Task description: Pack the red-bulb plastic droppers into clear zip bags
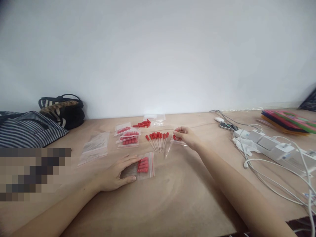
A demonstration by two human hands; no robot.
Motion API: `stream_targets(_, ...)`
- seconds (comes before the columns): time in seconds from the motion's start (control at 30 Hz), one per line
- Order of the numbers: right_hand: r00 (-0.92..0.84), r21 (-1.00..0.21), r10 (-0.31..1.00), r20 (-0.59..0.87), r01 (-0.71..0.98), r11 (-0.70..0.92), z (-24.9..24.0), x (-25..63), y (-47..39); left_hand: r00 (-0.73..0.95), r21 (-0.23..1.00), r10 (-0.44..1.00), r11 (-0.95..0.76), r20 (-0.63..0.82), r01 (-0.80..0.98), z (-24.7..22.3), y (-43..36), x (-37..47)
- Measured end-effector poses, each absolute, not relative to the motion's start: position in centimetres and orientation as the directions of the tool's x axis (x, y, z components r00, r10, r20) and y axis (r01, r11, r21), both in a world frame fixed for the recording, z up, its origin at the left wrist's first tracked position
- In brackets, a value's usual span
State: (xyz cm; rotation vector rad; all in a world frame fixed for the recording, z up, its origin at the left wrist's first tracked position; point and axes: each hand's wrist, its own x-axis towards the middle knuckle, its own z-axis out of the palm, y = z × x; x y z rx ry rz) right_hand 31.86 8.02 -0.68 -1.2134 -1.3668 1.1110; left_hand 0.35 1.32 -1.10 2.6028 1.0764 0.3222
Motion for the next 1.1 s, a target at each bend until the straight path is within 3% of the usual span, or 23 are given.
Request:
stream_targets(0.07,0.008,-0.995,0.996,0.087,-0.048,0.087,-1.2,31.4,6.2,0.69,0.367,0.716,-0.672,0.1,0.644,-1.2,1.4,0.4)
stream_targets(0.17,0.068,-0.984,0.995,0.079,-0.156,0.089,-2.3,30.1,4.1,0.693,0.373,0.712,-0.676,0.108,0.636,-1.2,1.4,0.4)
stream_targets(0.5,0.056,-0.977,0.998,0.023,-0.208,0.034,-3.7,27.9,2.1,0.705,0.391,0.701,-0.681,0.106,0.619,-1.1,1.3,0.5)
stream_targets(0.73,-0.125,-0.964,0.989,-0.074,-0.246,-0.103,-3.4,27.0,-0.2,0.7,0.397,0.707,-0.674,0.104,0.622,-1.1,1.3,0.5)
stream_targets(0.87,-0.247,-0.988,0.968,-0.04,-0.137,-0.076,-3.2,27.4,-0.7,0.696,0.391,0.711,-0.671,0.097,0.63,-1.1,1.2,0.6)
stream_targets(1.1,-0.311,-0.959,0.949,0.052,0.25,0.135,-3.9,26.5,-0.8,0.702,0.38,0.705,-0.679,0.099,0.629,-1.1,1.3,0.5)
